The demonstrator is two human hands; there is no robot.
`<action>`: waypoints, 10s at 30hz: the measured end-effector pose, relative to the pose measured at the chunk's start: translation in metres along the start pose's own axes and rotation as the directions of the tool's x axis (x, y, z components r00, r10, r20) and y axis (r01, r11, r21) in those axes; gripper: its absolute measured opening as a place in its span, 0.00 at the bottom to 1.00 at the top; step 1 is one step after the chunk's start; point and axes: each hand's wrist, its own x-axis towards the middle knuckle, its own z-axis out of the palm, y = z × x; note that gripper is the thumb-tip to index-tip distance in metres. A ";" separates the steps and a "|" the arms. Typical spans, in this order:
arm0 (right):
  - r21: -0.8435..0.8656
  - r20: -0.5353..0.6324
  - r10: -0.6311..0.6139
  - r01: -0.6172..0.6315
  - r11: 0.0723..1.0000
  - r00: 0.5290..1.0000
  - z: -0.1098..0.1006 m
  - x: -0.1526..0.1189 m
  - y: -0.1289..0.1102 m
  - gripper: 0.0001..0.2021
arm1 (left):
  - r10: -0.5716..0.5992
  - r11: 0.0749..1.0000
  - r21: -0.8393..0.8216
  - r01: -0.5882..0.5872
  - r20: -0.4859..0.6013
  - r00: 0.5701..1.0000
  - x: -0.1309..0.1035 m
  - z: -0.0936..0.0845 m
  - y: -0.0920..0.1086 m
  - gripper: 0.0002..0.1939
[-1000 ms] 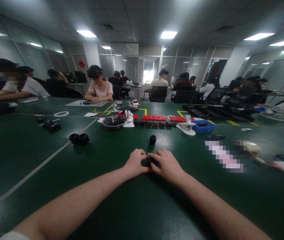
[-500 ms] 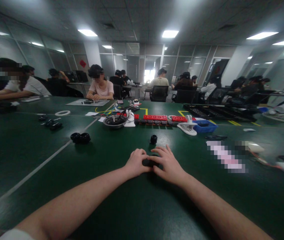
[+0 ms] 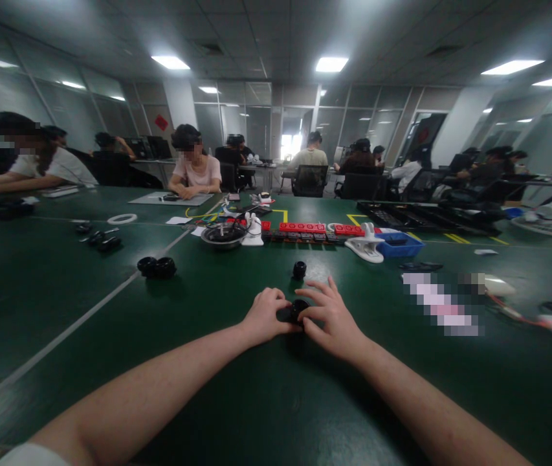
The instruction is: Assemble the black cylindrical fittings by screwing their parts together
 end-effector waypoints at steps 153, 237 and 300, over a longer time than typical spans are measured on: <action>-0.166 -0.097 0.289 -0.302 0.939 0.952 0.025 0.007 0.000 0.16 | -0.004 1.000 0.003 0.004 0.038 0.999 0.001 -0.001 0.002 0.20; -0.021 -0.002 0.122 -0.122 0.992 0.993 0.024 0.011 -0.012 0.21 | -0.038 0.999 0.037 0.036 0.052 0.998 0.003 0.006 -0.005 0.13; 0.056 -0.160 0.185 -0.178 0.982 0.970 0.022 -0.002 0.000 0.14 | -0.091 0.996 -0.014 0.091 0.026 0.996 0.003 -0.001 -0.006 0.23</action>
